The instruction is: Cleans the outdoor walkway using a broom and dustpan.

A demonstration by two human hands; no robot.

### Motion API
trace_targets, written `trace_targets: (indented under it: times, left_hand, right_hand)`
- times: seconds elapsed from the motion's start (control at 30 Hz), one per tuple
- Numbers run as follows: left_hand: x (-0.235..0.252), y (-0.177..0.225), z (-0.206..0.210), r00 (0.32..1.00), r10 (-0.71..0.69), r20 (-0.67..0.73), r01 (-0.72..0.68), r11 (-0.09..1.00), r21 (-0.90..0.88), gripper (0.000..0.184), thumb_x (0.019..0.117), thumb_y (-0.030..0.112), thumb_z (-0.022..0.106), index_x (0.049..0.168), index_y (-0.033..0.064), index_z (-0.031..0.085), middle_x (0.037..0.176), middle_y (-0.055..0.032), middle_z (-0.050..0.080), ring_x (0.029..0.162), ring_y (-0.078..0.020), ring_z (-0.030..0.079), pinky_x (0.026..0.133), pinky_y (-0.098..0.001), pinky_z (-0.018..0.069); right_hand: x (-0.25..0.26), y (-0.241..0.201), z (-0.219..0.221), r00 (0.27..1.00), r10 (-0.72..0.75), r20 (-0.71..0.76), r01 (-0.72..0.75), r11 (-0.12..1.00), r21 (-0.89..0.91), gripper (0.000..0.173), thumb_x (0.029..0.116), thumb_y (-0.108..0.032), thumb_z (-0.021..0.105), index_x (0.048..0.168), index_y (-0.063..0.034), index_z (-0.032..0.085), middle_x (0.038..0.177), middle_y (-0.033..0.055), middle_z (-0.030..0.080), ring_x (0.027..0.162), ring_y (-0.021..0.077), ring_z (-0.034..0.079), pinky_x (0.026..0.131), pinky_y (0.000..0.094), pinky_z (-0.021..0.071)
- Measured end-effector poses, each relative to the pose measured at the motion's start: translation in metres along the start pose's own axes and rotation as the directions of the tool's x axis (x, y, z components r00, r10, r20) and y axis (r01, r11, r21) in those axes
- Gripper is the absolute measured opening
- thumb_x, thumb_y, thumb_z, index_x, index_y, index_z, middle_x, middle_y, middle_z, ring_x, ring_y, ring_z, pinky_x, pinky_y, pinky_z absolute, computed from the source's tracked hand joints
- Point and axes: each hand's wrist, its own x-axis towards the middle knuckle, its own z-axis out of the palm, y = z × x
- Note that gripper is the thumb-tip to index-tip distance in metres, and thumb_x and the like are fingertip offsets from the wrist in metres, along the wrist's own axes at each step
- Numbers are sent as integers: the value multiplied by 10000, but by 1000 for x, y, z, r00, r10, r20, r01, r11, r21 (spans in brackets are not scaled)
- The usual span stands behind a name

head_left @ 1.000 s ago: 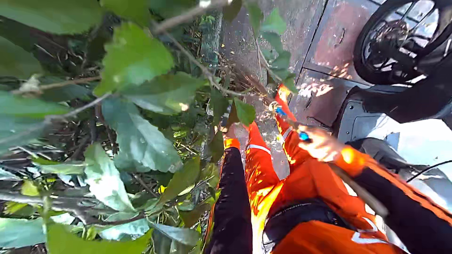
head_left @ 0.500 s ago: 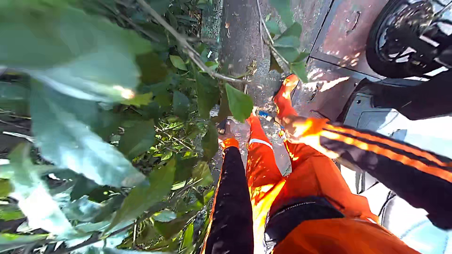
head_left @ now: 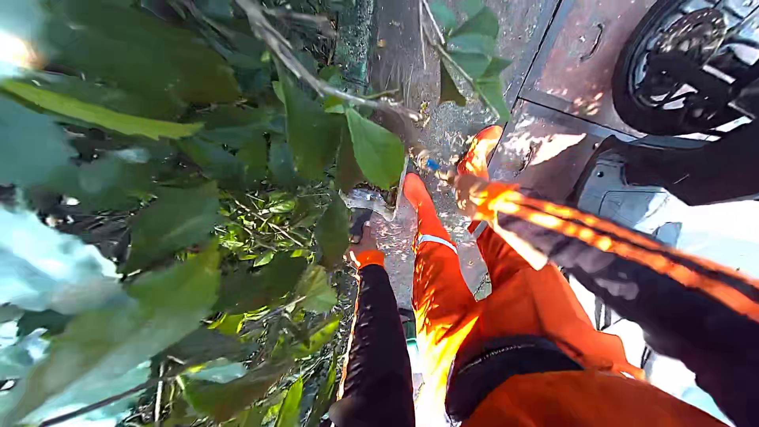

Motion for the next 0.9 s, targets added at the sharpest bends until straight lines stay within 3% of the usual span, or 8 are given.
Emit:
trace_targets:
  times: [0.13, 0.3, 0.4, 0.47, 0.63, 0.7, 0.8, 0.9]
  left_hand:
    - [-4, -11, -12, 996, 92, 21, -91, 995, -38, 614, 899, 319, 812, 1376, 3, 590, 1344, -249, 629, 1289, -360, 587, 1111, -513, 447]
    - [-8, -16, -20, 976, 209, 52, -200, 968, -150, 620, 893, 107, 801, 1402, -101, 513, 1361, -309, 590, 1296, -354, 574, 1124, -433, 443]
    - [-8, -14, -19, 972, 231, 51, -224, 968, -116, 585, 883, 99, 810, 1364, -103, 544, 1326, -279, 623, 1257, -308, 606, 1099, -393, 466]
    - [-8, -15, -16, 967, 246, 65, -240, 966, -93, 571, 890, 103, 806, 1363, -88, 552, 1313, -261, 636, 1234, -294, 619, 1088, -382, 474]
    - [-2, -32, -1, 957, 286, 55, -280, 955, -100, 531, 900, 154, 805, 1343, -47, 593, 1290, -252, 656, 1223, -306, 633, 1081, -402, 482]
    - [15, -66, 24, 867, 443, -230, -463, 885, -44, 579, 824, 294, 845, 1254, -48, 662, 1152, -255, 708, 1081, -312, 696, 955, -364, 550]
    - [11, -39, 1, 992, 126, -20, -125, 992, 24, 701, 842, 336, 848, 1429, 66, 575, 1354, -188, 655, 1287, -312, 610, 1100, -476, 457]
    - [5, -48, 2, 972, 214, -96, -212, 977, 34, 653, 869, 379, 819, 1374, 25, 604, 1310, -220, 665, 1261, -324, 619, 1092, -440, 461]
  right_hand:
    - [-104, -14, -17, 861, 18, 508, 58, 989, -133, 708, 963, -71, 598, 1604, -45, 299, 1360, 278, 592, 1284, 437, 566, 1052, 597, 457]
    - [-204, 38, -81, 969, 73, 237, -113, 981, 160, 722, 918, -58, 684, 1586, -139, 423, 1238, 243, 673, 1033, 379, 679, 912, 597, 529]
    - [-158, 49, -57, 961, 265, 76, -275, 911, 309, 628, 963, -105, 697, 1546, -108, 464, 1105, 250, 690, 872, 346, 685, 793, 557, 560]
    - [-102, 35, -11, 922, 369, 114, -382, 828, 410, 476, 970, -128, 680, 1418, -81, 525, 933, 202, 660, 653, 264, 633, 593, 449, 558]
    - [-100, -33, 35, 892, 156, 424, -205, 976, 73, 541, 947, -100, 631, 1464, -12, 498, 1258, 262, 635, 1146, 396, 643, 973, 575, 507]
    - [-144, -20, 12, 902, 43, 429, -74, 996, 56, 609, 925, -63, 639, 1509, -45, 466, 1246, 269, 651, 1155, 432, 641, 979, 613, 491]
    - [-196, 10, -53, 953, 36, 300, -70, 992, 102, 754, 888, -53, 685, 1589, -135, 419, 1267, 229, 676, 1131, 380, 664, 979, 598, 508]
    - [-167, 8, -83, 987, 121, 107, -128, 990, 64, 584, 945, -62, 692, 1506, -93, 534, 1166, 245, 699, 1021, 404, 676, 894, 630, 515]
